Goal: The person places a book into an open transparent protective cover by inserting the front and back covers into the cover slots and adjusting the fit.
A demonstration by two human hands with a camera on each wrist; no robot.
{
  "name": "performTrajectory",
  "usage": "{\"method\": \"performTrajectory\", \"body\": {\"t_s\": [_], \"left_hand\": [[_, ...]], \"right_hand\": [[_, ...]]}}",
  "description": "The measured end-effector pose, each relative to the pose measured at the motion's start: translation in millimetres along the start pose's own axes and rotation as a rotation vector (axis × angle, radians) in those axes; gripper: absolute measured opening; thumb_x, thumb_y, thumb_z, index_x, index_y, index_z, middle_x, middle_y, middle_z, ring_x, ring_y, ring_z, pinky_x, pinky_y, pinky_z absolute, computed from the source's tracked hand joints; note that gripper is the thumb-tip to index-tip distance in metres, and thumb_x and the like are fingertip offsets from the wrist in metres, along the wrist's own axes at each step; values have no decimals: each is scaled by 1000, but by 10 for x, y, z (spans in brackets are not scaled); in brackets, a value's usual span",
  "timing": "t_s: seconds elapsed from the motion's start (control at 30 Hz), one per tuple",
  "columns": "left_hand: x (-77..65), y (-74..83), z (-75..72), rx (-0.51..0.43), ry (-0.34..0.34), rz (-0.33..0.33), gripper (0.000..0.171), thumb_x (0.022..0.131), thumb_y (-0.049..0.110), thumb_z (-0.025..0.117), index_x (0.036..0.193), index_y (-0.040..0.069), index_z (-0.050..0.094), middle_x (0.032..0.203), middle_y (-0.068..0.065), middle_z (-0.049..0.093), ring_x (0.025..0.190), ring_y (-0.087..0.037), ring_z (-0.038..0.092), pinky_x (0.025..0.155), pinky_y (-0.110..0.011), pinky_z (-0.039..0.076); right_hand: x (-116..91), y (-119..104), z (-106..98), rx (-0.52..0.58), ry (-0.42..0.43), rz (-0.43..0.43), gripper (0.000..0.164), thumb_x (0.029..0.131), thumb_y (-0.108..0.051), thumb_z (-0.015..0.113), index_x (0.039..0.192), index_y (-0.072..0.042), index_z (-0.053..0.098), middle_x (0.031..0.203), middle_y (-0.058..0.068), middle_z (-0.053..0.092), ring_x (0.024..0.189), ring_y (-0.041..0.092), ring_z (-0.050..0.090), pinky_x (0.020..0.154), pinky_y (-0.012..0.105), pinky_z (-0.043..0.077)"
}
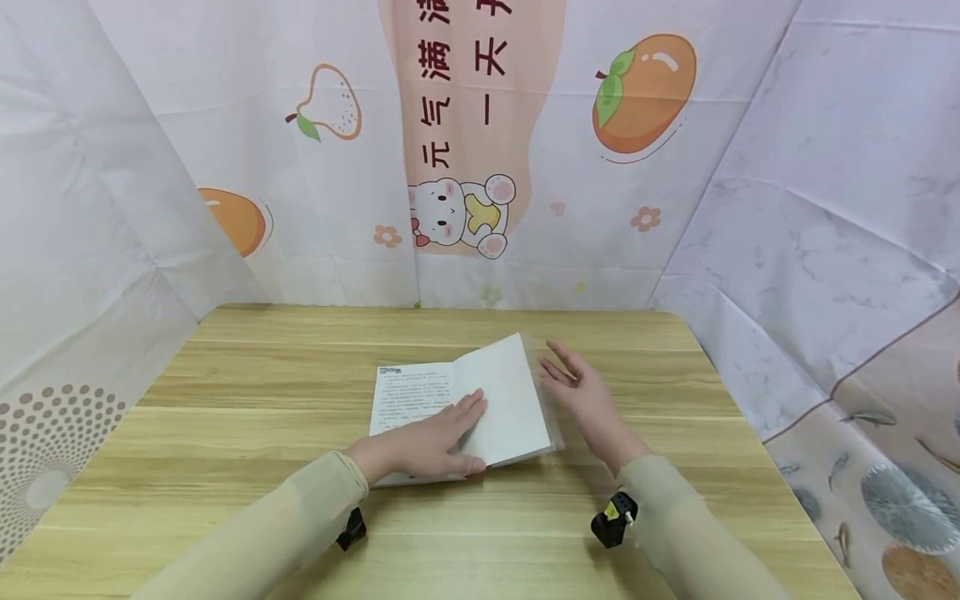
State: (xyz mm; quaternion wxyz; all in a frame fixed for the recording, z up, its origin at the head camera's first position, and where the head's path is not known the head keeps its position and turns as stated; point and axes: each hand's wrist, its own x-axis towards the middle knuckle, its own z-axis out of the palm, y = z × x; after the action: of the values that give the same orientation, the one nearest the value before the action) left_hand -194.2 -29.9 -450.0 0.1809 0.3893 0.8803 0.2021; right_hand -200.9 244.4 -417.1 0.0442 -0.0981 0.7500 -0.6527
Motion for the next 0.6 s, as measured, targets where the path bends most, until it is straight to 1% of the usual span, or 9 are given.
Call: {"method": "performTrajectory", "body": {"t_s": [0.13, 0.2, 0.3, 0.4, 0.47, 0.53, 0.6], "left_hand": [[-4, 21, -26, -138, 29, -54, 94, 93, 63, 45, 154, 14, -8, 161, -3, 0, 143, -13, 6, 117, -38, 18], [-15, 36, -43, -174, 40, -69, 92, 94, 60, 47, 154, 16, -8, 161, -2, 2, 142, -11, 10, 116, -37, 20], [-30, 43, -60, -196, 51, -63, 89, 96, 55, 48, 154, 15, -7, 161, -1, 2, 142, -9, 10, 116, -36, 20], [-45, 44, -68, -203, 62, -44, 86, 97, 52, 48, 154, 13, -3, 161, -1, 3, 142, -8, 7, 116, -35, 19], [-52, 43, -73, -209, 70, -26, 84, 98, 50, 49, 154, 13, -1, 161, -1, 3, 142, -7, 5, 117, -35, 17], [-57, 40, -76, -209, 77, -9, 83, 98, 49, 48, 155, 14, -1, 161, -2, 1, 143, -8, 3, 117, -37, 18], [-64, 37, -80, -211, 80, 2, 81, 98, 50, 47, 155, 16, -1, 162, -2, -4, 143, -11, 2, 116, -40, 20]], "right_hand": [[3, -65, 40, 84, -15, -1, 63, 97, -8, 58, 151, -7, 26, 157, 8, 23, 135, 26, 36, 95, 16, 43], [5, -88, 58, 106, -24, 13, 63, 97, -9, 58, 151, -7, 26, 157, 7, 23, 135, 26, 36, 95, 17, 43], [8, -117, 78, 118, -20, 21, 60, 98, -11, 57, 150, -8, 27, 156, 5, 26, 135, 25, 37, 96, 17, 42], [13, -147, 89, 145, -8, 4, 56, 98, -9, 56, 148, -5, 30, 154, 8, 30, 134, 26, 39, 97, 18, 43], [16, -168, 93, 185, -1, -9, 55, 98, -7, 55, 147, -2, 31, 153, 10, 31, 133, 28, 40, 98, 21, 43], [22, -189, 101, 231, 7, -16, 54, 98, -4, 54, 146, 1, 31, 151, 13, 33, 132, 30, 41, 98, 23, 44], [27, -205, 113, 264, 12, -18, 53, 97, -2, 54, 145, 3, 32, 150, 14, 35, 130, 32, 42, 97, 25, 45]]}}
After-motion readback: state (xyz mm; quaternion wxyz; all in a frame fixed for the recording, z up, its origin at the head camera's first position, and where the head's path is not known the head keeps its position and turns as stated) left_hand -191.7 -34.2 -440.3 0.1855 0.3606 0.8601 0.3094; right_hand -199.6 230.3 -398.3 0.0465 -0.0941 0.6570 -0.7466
